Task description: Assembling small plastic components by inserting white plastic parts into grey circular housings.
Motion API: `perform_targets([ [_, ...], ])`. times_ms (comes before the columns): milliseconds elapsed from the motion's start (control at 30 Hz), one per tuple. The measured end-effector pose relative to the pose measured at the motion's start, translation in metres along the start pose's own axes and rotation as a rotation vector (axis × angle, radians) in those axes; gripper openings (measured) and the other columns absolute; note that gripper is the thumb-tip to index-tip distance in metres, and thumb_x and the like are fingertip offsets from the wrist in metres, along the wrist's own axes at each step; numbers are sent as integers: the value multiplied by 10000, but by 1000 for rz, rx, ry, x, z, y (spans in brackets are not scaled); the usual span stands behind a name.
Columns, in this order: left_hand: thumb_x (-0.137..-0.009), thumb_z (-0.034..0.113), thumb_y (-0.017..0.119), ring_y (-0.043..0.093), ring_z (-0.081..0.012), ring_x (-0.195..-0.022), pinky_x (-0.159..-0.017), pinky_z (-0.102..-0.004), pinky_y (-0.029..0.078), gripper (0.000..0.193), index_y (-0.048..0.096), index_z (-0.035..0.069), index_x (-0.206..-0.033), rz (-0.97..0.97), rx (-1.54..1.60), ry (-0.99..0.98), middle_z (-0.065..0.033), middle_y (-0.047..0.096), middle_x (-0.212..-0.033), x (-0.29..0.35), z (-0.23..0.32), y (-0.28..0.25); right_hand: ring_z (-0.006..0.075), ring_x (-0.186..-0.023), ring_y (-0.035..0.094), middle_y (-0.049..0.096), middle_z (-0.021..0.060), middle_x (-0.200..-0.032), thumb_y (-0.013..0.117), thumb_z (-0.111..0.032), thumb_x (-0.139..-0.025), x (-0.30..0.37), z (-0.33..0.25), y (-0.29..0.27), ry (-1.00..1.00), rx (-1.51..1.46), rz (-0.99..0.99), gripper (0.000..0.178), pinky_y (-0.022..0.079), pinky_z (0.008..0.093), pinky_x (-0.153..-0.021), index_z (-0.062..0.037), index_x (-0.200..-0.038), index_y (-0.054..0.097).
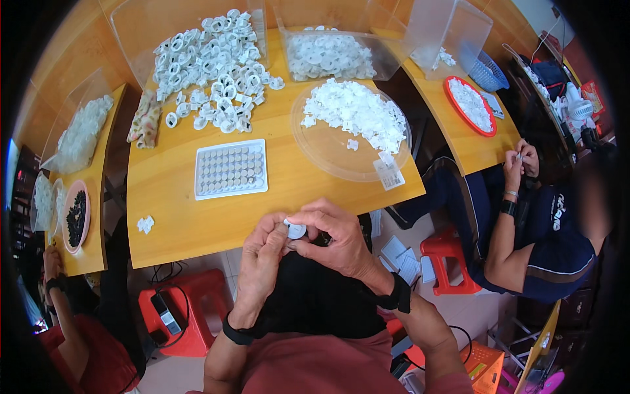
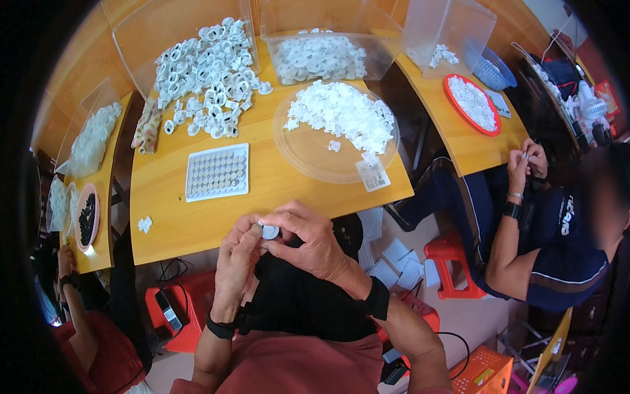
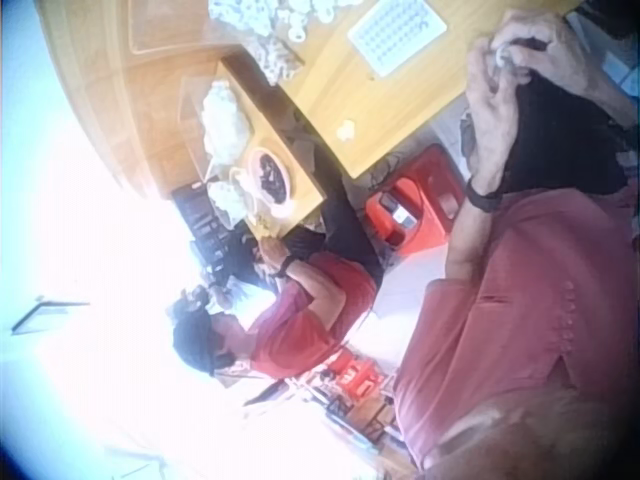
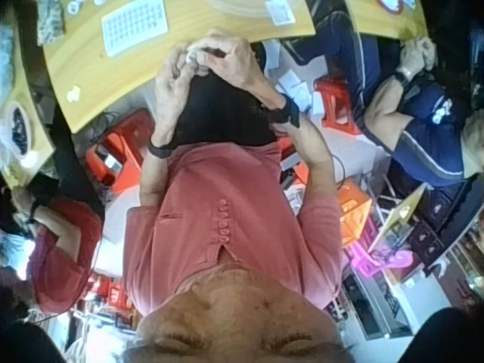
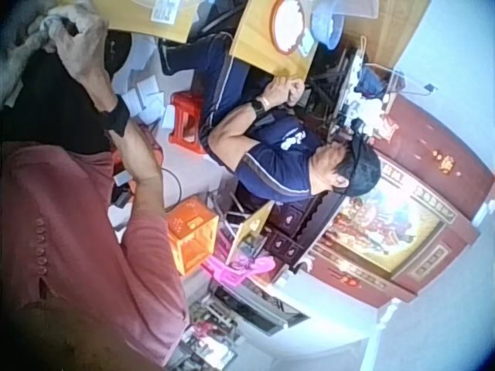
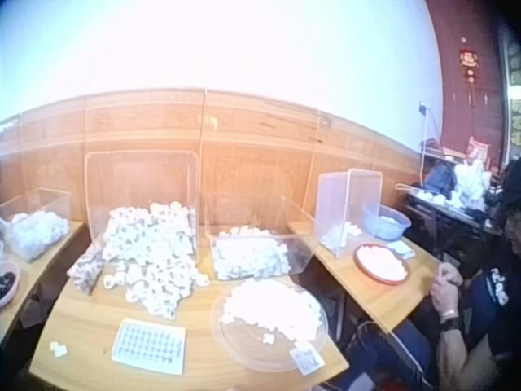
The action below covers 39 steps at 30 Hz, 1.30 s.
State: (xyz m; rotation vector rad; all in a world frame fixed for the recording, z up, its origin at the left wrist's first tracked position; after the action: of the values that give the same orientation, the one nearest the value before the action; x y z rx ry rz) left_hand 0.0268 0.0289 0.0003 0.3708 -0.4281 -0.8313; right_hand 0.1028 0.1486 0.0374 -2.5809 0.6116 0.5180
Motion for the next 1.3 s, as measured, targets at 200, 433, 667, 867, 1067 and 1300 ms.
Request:
perform_targets([
  [200,-966,126,452,594,-128,-910,-823,-266,475,214,539,-3,-1112,29,-80,7,-59,606,-986,4,7,9,94,-620,533,574,41,-880,749,51,-668,1,5,3,0,27,21,395,466,227,-563,-48,-1035,643],
  [433,-953,41,453,613,-128,-876,-793,-255,511,178,517,-27,-1105,30,-45,18,-72,615,-941,-1,4,7,140,-738,587,578,57,-903,670,33,-756,3,2,0,100,-57,-53,336,495,254,-644,-49,-1080,640],
  [667,-957,22,437,625,-150,-848,-754,-269,544,177,494,-38,-1113,-38,-105,38,-97,618,-930,0,4,7,151,-753,593,608,75,-885,607,22,-818,7,20,-3,131,-188,-19,225,472,254,-688,-25,-1032,656],
  [867,-941,-10,464,623,-142,-818,-748,-260,529,159,483,-31,-1098,-40,-119,77,-97,620,-930,-3,3,8,108,-758,590,605,68,-879,585,35,-840,9,21,-1,190,-279,2,208,480,238,-664,-18,-1028,656],
  [1067,-934,-11,490,609,-129,-794,-739,-252,514,131,483,-22,-1064,-15,-112,77,-78,612,-916,-3,3,9,95,-747,588,592,56,-885,606,26,-834,8,22,1,200,-283,6,214,495,233,-663,-16,-1040,648],
  [1300,-928,3,510,604,-120,-791,-732,-243,506,140,499,-19,-1066,-34,-150,150,-78,611,-933,-3,0,9,77,-684,586,560,50,-823,615,13,-835,8,21,4,289,-311,-12,194,482,217,-585,-12,-1027,635],
])
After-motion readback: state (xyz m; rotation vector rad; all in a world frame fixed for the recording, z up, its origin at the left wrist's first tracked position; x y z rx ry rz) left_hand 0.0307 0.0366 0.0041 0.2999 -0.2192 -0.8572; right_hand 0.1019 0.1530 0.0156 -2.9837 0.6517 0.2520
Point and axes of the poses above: each hand's wrist, its own x-axis away from the middle knuckle, its own y-axis out of the palm, z = x × y, the point moved 4 cm from there along -x, towards the middle knuckle
